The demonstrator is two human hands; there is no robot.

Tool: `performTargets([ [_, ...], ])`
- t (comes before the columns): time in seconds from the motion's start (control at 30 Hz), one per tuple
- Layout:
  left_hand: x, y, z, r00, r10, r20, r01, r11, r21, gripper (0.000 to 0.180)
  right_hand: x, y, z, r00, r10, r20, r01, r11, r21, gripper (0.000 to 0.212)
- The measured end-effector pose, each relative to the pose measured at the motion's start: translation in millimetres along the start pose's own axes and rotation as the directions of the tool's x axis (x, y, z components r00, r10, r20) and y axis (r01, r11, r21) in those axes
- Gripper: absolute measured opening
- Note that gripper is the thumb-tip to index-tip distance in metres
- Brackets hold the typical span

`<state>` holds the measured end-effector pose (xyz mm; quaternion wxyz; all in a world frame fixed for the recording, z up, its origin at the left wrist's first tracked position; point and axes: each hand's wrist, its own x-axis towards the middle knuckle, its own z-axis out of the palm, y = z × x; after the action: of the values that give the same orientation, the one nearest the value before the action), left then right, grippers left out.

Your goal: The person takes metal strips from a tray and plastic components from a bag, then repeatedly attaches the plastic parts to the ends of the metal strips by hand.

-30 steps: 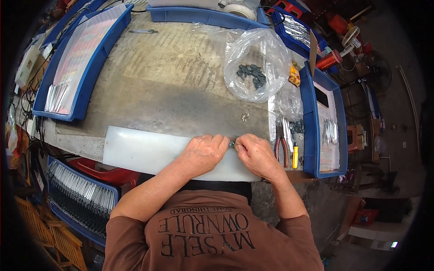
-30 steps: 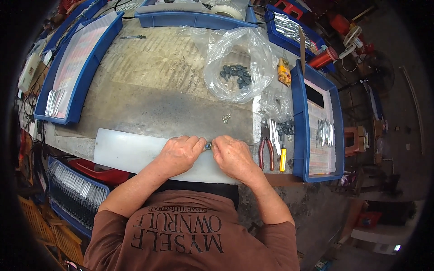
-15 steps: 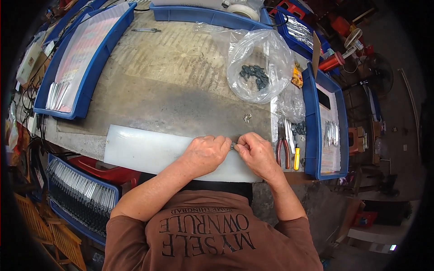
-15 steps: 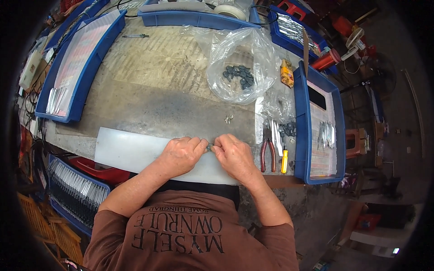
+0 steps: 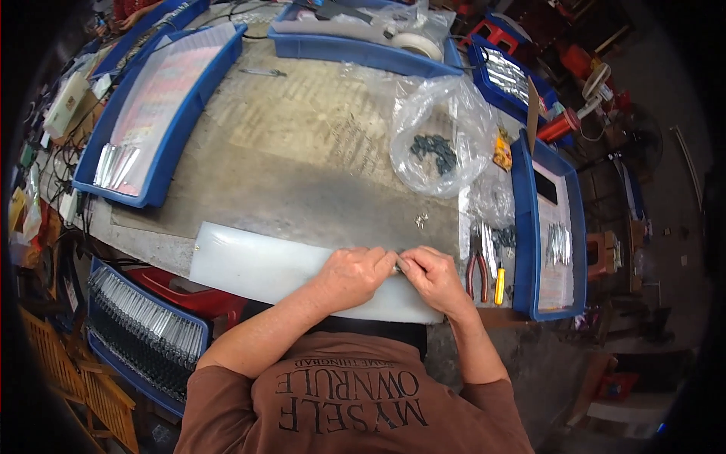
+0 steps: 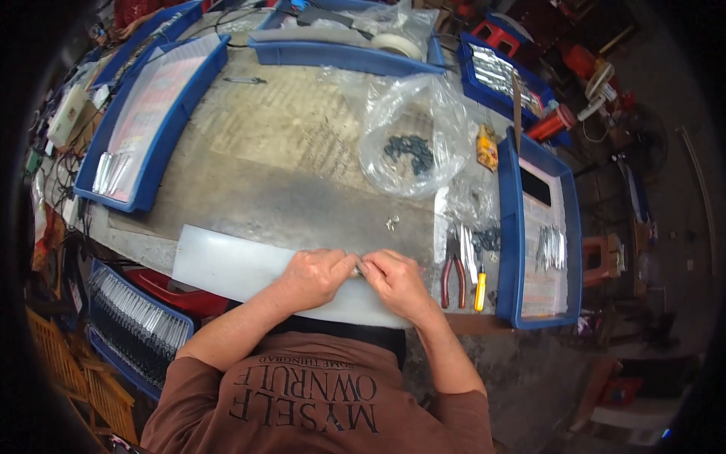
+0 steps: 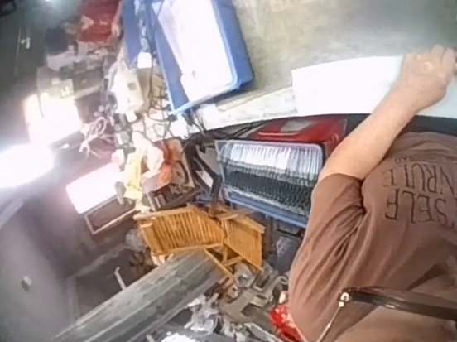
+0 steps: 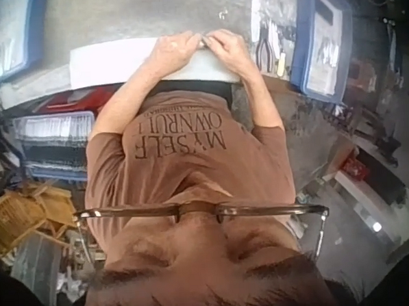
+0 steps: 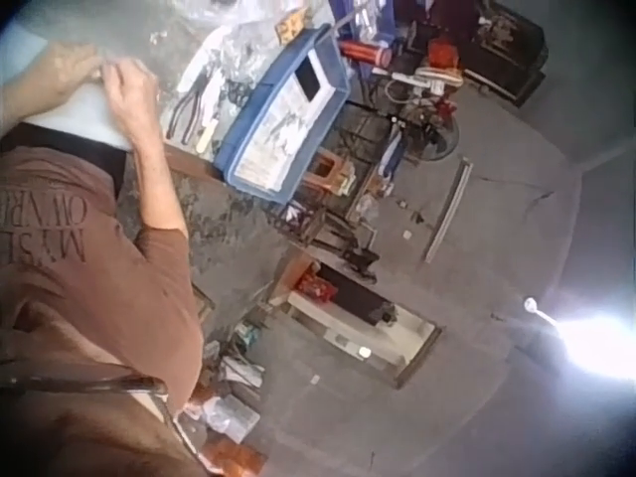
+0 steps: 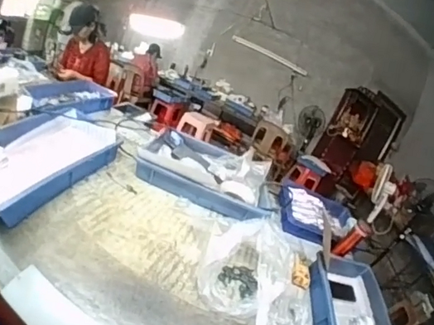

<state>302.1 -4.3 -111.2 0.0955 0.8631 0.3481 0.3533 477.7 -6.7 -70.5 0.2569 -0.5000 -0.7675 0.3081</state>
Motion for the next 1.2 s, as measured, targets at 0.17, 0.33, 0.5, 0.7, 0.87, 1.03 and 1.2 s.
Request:
performTargets([
  [0.17,3.7,6.1,-7.7,1.000,0.020,-0.016,-0.018,0.996,0.093,0.011,-2.3,-0.2,6.3,0.991,-0.058,-0.119,0.057,0.998,-0.010,0.009],
  [0.33,5.6,9.0,-12.7,1.000,-0.018,-0.010,0.019,0.993,0.117,0.011,-5.9,-6.6,14.6,0.968,-0.056,-0.246,0.059,0.998,0.003,0.013],
  [0.5,1.8,7.5,-14.2,0.999,0.024,-0.022,-0.024,1.000,0.007,0.014,-8.7,-3.4,8.6,0.993,-0.006,-0.117,0.020,0.993,0.114,0.016],
  [0.7,3.3,8.3,-20.5,0.999,0.031,0.037,-0.033,0.998,0.049,0.014,-6.9,-8.0,13.8,0.971,-0.156,-0.182,0.156,0.988,-0.016,0.015],
  [0.87,15.7,-20.3,-38.7,1.000,-0.001,-0.015,0.003,0.990,0.141,0.012,-9.2,7.1,35.5,0.940,0.008,-0.340,0.080,0.967,0.243,0.027],
  [1.03,22.5,-110.6,-67.7,0.981,-0.194,-0.026,0.189,0.906,0.378,0.017,-18.4,16.2,43.5,0.952,-0.135,-0.276,0.153,0.987,0.044,0.038],
  [1.2,24.9,-201.4,-95.0,0.949,-0.313,-0.040,0.290,0.812,0.507,0.017,-13.8,16.9,45.6,0.947,-0.171,-0.272,0.175,0.985,-0.009,0.038],
])
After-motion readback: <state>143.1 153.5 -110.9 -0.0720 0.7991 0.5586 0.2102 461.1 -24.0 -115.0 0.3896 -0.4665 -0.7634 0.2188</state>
